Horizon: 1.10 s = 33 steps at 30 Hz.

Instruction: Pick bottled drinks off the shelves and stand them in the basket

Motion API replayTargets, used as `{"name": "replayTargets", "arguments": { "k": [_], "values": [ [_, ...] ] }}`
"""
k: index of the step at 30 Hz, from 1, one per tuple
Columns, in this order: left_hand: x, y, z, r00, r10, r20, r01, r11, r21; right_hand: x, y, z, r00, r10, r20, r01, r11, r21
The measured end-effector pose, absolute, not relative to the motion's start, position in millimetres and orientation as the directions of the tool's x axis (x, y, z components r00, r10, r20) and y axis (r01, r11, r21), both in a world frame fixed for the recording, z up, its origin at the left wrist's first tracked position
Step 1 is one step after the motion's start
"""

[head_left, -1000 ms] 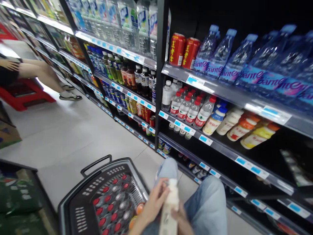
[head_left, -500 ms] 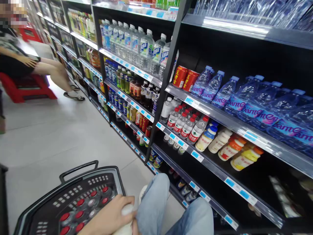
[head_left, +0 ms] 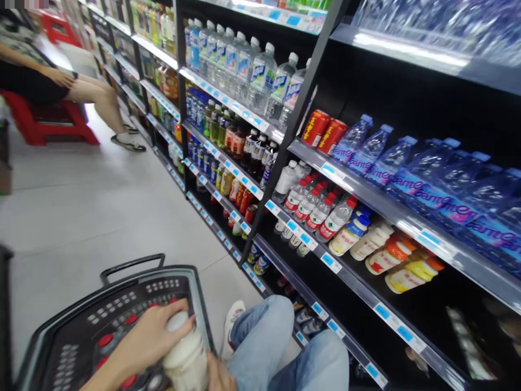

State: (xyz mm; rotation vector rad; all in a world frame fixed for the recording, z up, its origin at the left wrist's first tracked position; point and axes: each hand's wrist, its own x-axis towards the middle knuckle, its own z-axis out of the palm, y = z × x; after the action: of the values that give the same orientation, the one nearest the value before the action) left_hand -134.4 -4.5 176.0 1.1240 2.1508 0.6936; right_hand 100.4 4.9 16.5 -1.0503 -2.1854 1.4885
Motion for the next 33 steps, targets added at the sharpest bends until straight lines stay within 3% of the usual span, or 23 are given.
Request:
{"name": "replayTargets", "arguments": {
  "k": [5, 11, 15, 22, 33],
  "values": [
    [-137.1, -9.7, 159.8, -0.524, 0.824, -0.216, 0.63, 0.546, 0.552, 127.0, 11.9, 77.0, -0.712, 0.655, -0.252, 0.475, 0.184, -0.861],
    [-167.0, -19.7, 57.8, -0.653, 0.689, -0.313, 0.592, 0.723, 0.356, 131.5, 19.2, 71.0, -0.767, 0.604, -0.219, 0.459, 0.278, -0.844],
    [-177.0, -20.0, -1.1, -0.638, 0.672, -0.377, 0.575, 0.741, 0.348, 128.3, 16.7, 73.0, -0.792, 0.587, -0.167, 0.438, 0.358, -0.825],
    [-161.3, -25.8, -85.4, -0.494, 0.61, -0.62, 0.574, 0.764, 0.295, 117.9, 18.4, 76.9, -0.823, 0.549, -0.146, 0.434, 0.442, -0.785],
    [-127.3, -21.9, -161.8, -0.384, 0.496, -0.779, 0.567, 0.793, 0.225, 100.8, 19.3, 83.4, -0.852, 0.508, -0.123, 0.405, 0.492, -0.77]
  ]
}}
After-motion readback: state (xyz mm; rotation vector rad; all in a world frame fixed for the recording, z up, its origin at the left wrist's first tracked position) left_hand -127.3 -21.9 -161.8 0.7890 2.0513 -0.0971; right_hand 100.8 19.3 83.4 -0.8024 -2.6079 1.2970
